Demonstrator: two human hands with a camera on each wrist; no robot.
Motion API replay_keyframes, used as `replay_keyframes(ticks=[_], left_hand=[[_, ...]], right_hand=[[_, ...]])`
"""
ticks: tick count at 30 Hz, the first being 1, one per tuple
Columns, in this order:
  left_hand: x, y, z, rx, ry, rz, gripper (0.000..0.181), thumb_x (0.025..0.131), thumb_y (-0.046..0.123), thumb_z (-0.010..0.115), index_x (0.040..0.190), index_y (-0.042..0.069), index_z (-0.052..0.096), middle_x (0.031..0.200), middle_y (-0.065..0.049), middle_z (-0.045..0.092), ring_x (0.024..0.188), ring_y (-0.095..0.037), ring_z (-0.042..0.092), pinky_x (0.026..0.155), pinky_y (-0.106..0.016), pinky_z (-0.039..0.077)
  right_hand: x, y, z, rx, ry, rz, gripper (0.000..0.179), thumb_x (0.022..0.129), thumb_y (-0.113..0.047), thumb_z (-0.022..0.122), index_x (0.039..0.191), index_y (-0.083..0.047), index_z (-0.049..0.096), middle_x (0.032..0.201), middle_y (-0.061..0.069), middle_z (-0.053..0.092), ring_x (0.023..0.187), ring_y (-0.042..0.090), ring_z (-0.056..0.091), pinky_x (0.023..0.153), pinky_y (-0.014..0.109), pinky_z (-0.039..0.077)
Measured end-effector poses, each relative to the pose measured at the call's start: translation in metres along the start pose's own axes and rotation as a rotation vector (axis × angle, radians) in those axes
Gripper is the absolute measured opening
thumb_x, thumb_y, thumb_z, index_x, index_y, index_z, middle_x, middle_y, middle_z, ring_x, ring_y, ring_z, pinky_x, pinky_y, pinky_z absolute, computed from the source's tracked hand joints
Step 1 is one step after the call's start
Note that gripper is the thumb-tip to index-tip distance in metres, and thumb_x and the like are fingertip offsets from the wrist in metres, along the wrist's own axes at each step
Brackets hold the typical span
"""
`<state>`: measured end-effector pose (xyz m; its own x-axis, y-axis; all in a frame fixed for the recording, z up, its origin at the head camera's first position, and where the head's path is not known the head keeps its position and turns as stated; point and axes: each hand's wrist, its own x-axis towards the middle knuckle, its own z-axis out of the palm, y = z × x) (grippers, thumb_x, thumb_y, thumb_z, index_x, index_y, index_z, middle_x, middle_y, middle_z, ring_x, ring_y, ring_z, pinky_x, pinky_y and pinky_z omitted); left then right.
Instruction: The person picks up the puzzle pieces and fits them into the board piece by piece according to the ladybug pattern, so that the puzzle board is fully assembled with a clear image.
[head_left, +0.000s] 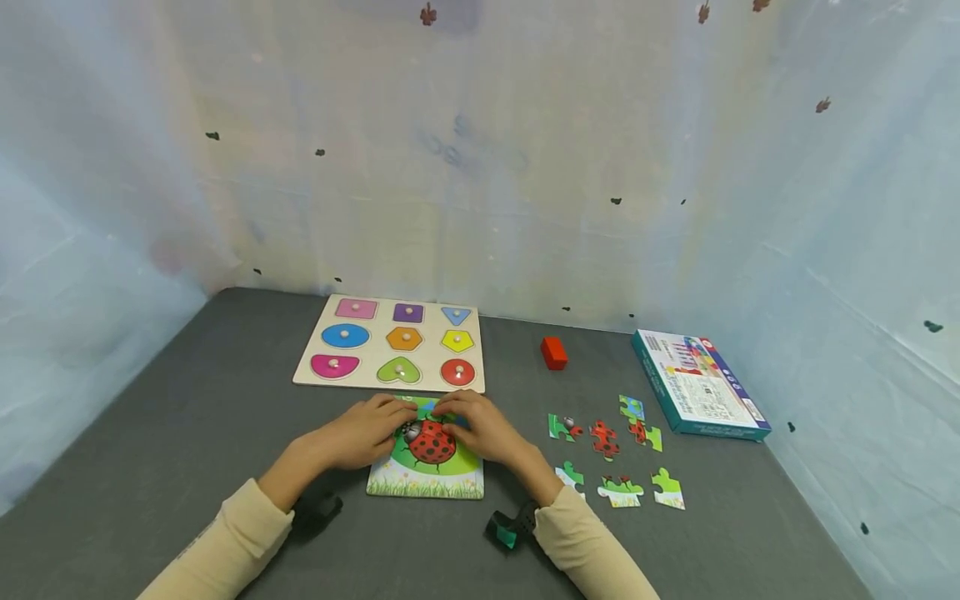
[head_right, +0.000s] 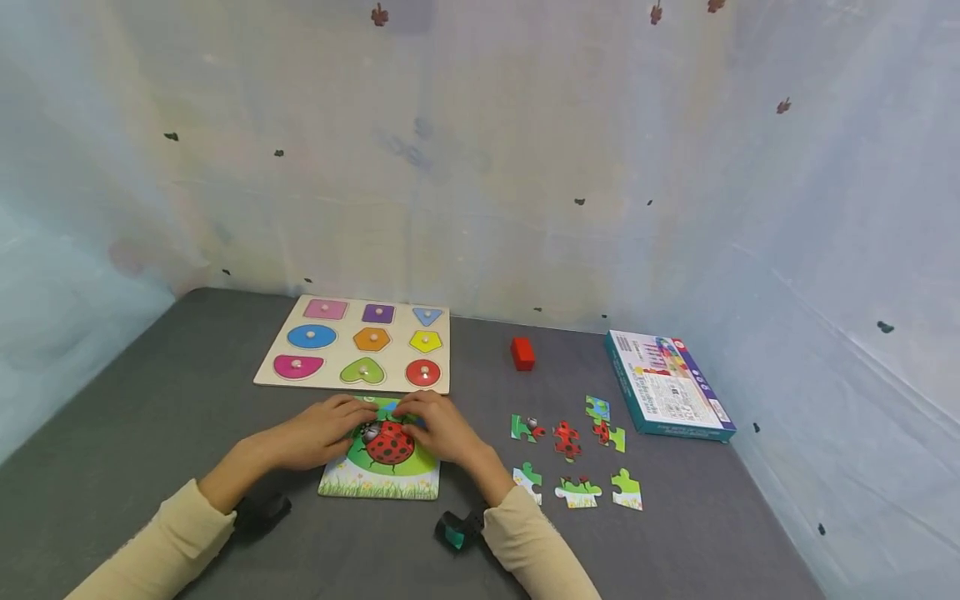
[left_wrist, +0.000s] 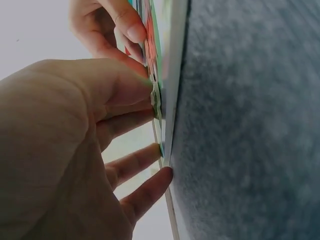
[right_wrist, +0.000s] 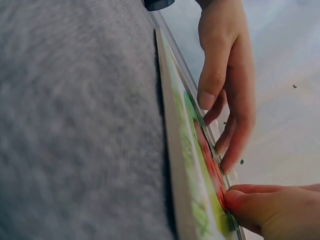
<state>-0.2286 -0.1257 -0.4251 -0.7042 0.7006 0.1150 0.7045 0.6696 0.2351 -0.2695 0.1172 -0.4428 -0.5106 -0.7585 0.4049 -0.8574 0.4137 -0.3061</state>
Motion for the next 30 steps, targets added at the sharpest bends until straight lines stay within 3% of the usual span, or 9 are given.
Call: replay_keyframes(ticks=[6, 9, 12, 18, 26, 30], left_hand=[[0.003, 0.003, 0.001, 0.089, 0.031, 0.002, 0.04, 0.095, 0.016, 0.052, 0.135, 0.012, 0.051, 0.134, -0.01, 0.048, 0.123, -0.032, 0.04, 0.091, -0.059, 0.035], [0.006, 0.003, 0.003, 0.126, 0.067, 0.029, 0.038, 0.094, 0.015, 0.053, 0.131, 0.01, 0.054, 0.131, -0.011, 0.051, 0.122, -0.033, 0.042, 0.093, -0.058, 0.035], [0.007, 0.004, 0.004, 0.09, 0.085, 0.054, 0.037, 0.092, 0.011, 0.054, 0.129, 0.005, 0.056, 0.128, -0.014, 0.052, 0.12, -0.033, 0.043, 0.095, -0.053, 0.038], [0.006, 0.004, 0.007, -0.043, 0.049, 0.05, 0.041, 0.091, 0.009, 0.053, 0.13, -0.003, 0.051, 0.129, -0.02, 0.047, 0.118, -0.032, 0.044, 0.093, -0.046, 0.041], [0.007, 0.008, 0.007, -0.01, 0.002, 0.05, 0.045, 0.095, 0.019, 0.051, 0.137, 0.003, 0.045, 0.14, -0.014, 0.044, 0.122, -0.033, 0.039, 0.096, -0.048, 0.038], [0.008, 0.01, 0.006, 0.018, -0.005, 0.055, 0.043, 0.095, 0.019, 0.051, 0.135, 0.004, 0.048, 0.138, -0.012, 0.046, 0.119, -0.032, 0.041, 0.094, -0.047, 0.039]], right_hand=[[0.002, -0.003, -0.001, 0.02, 0.024, 0.049, 0.018, 0.086, -0.005, 0.065, 0.104, -0.003, 0.067, 0.11, 0.012, 0.057, 0.103, 0.023, 0.054, 0.09, 0.034, 0.044], [0.002, -0.004, -0.002, 0.018, 0.008, 0.072, 0.018, 0.087, -0.006, 0.065, 0.105, -0.004, 0.067, 0.11, 0.011, 0.057, 0.102, 0.021, 0.053, 0.089, 0.034, 0.045], [0.002, -0.005, -0.003, 0.012, -0.008, 0.069, 0.019, 0.087, -0.006, 0.064, 0.106, -0.005, 0.067, 0.107, 0.009, 0.058, 0.1, 0.02, 0.054, 0.088, 0.032, 0.045], [0.001, -0.008, -0.004, -0.003, -0.046, 0.091, 0.021, 0.088, -0.011, 0.064, 0.108, -0.006, 0.067, 0.104, 0.007, 0.059, 0.097, 0.018, 0.054, 0.084, 0.03, 0.045], [0.001, -0.008, -0.004, 0.017, -0.067, 0.136, 0.023, 0.09, -0.013, 0.062, 0.111, -0.006, 0.066, 0.109, 0.007, 0.056, 0.102, 0.019, 0.053, 0.088, 0.032, 0.044], [-0.001, -0.004, -0.011, 0.059, -0.113, 0.11, 0.028, 0.091, -0.011, 0.061, 0.117, -0.003, 0.062, 0.117, 0.01, 0.056, 0.11, 0.02, 0.052, 0.093, 0.034, 0.043]])
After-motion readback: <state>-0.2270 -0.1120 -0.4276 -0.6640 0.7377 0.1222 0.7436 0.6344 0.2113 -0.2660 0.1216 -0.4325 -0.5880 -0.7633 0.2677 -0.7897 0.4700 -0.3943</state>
